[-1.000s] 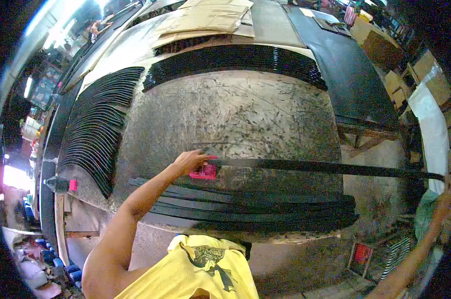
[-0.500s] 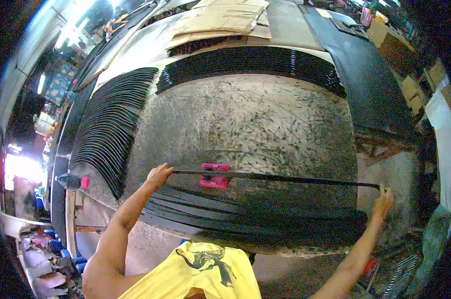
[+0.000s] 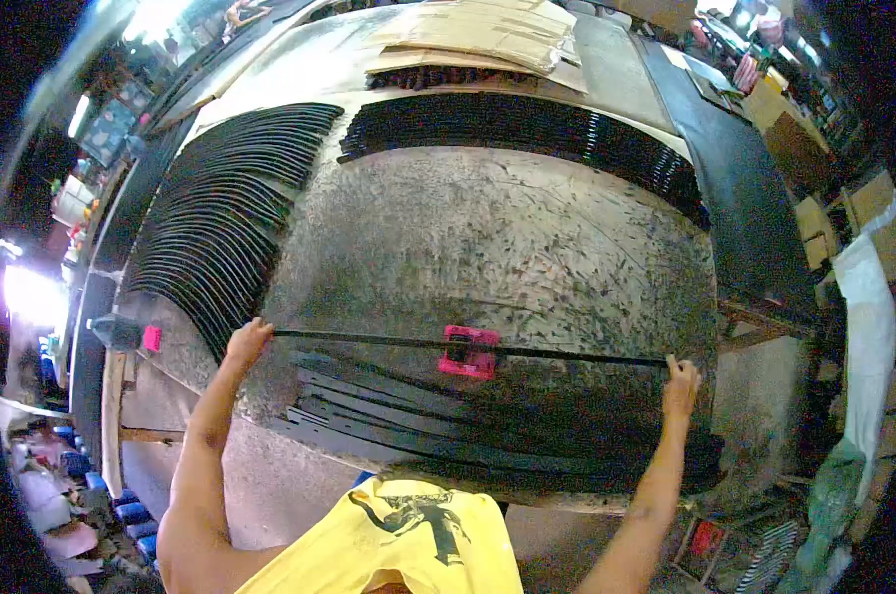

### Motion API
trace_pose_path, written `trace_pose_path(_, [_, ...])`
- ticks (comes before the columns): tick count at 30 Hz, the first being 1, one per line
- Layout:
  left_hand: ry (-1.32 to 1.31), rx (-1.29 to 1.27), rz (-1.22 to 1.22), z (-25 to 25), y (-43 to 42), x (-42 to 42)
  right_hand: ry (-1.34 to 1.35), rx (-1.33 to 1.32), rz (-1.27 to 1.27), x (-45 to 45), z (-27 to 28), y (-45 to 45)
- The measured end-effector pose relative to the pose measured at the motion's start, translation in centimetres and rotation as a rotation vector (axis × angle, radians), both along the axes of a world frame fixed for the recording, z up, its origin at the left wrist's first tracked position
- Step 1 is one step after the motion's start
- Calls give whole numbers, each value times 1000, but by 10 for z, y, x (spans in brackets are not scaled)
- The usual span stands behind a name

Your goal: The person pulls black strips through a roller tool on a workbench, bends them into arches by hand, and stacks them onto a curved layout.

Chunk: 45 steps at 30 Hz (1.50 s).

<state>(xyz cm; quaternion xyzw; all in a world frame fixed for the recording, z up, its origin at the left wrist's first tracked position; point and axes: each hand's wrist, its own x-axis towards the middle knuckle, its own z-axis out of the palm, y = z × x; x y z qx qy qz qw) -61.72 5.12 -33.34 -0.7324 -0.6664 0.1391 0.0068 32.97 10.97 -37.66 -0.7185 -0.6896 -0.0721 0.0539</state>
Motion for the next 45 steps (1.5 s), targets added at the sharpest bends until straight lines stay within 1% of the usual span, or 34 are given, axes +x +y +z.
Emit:
trace_pose_path(1, [1,-18,28,-1,-2,-19,-10,-16,10,-21,2,-2])
trace_pose_path(3, [37,2,93,21,-8,-40,-14,-2,74,-64,3,-3])
trace_pose_path(5, [44,31,127,14,-15,-92,-21,69,146,-101,-7,-4])
trace_pose_path(6, [32,45,151,17,-20,-113,7,70,146,-134,4,-8])
trace_pose_path(7, [23,60,172,22,-23,-135,42,84,192,-148,-6,-7])
trace_pose_path(8, [43,68,180,25,-28,-161,63,56,184,-176,-3,-9])
trace_pose_path(9, [64,77,187,28,-32,-188,97,88,214,-197,-9,-10])
trace_pose_path(10, [75,95,203,33,-36,-213,22,59,227,-225,-4,-12])
trace_pose_path(11, [87,113,219,38,-43,-238,35,72,263,-249,-4,-12])
trace_pose_path(12, [135,137,230,39,-49,-268,157,138,336,-273,-4,-11])
trace_pose_path(13, [183,162,242,41,-55,-300,184,167,370,-299,-4,-11])
trace_pose_path(14, [201,194,245,41,-64,-339,121,189,383,-322,-9,-13])
trace_pose_path(15, [219,228,251,45,-72,-370,96,139,366,-344,-13,-15])
trace_pose_path(17, [377,284,224,78,-89,-401,118,82,382,-392,-12,-15])
trace_pose_path(18, [419,301,221,76,-100,-446,145,93,399,-414,-14,-15])
trace_pose_path(20, [486,257,304,91,-107,-516,159,87,447,-455,-10,-17])
trace_pose_path(21, [509,194,390,114,-110,-530,178,96,485,-471,-14,-16])
trace_pose_path(23, [471,254,477,159,-116,-539,197,63,481,-503,-14,-18])
trace_pose_path(25, [431,311,559,213,-121,-536,311,36,513,-528,-10,-19])
trace_pose_path(26, [346,287,655,248,-117,-527,412,28,522,-537,-18,-19])
trace_pose_path(27, [260,263,748,271,-113,-530,446,42,558,-543,-20,-20])
trace_pose_path(29, [431,418,720,283,-107,-581,496,-8,607,-548,-4,-24])
trace_pose_path(30, [370,519,876,293,-101,-589,568,-77,626,-542,9,-25])
trace_pose_path(32, [284,509,785,291,-95,-571,714,-213,664,-523,29,-26])
trace_pose_path(34, [457,417,554,274,-73,-544,1089,-182,567,-483,23,-19])
trace_pose_path(35, [668,327,363,261,-50,-499,1274,-159,515,-458,25,-12])
trace_pose_path(36, [703,200,370,237,-34,-444,1660,-219,168,-427,27,-3])
trace_pose_path(37, [486,158,169,217,-16,-392,2019,-269,-215,-393,37,9])
trace_pose_path(38, [401,129,110,210,4,-282,2158,-156,-362,-359,45,23])
trace_pose_path(39, [154,154,55,205,21,-201,2292,-30,-510,-324,53,39])
trace_pose_path(41, [-346,134,-67,197,57,-38,2488,90,-430,-251,46,65])
trace_pose_path(42, [-567,78,-51,162,80,-15,2535,121,-437,-208,13,77])
trace_pose_path(44, [-1017,-48,3,92,127,34,2468,93,-493,-161,11,75])
trace_pose_path(45, [-1160,-210,322,89,141,70,2437,77,-530,-139,1,75])
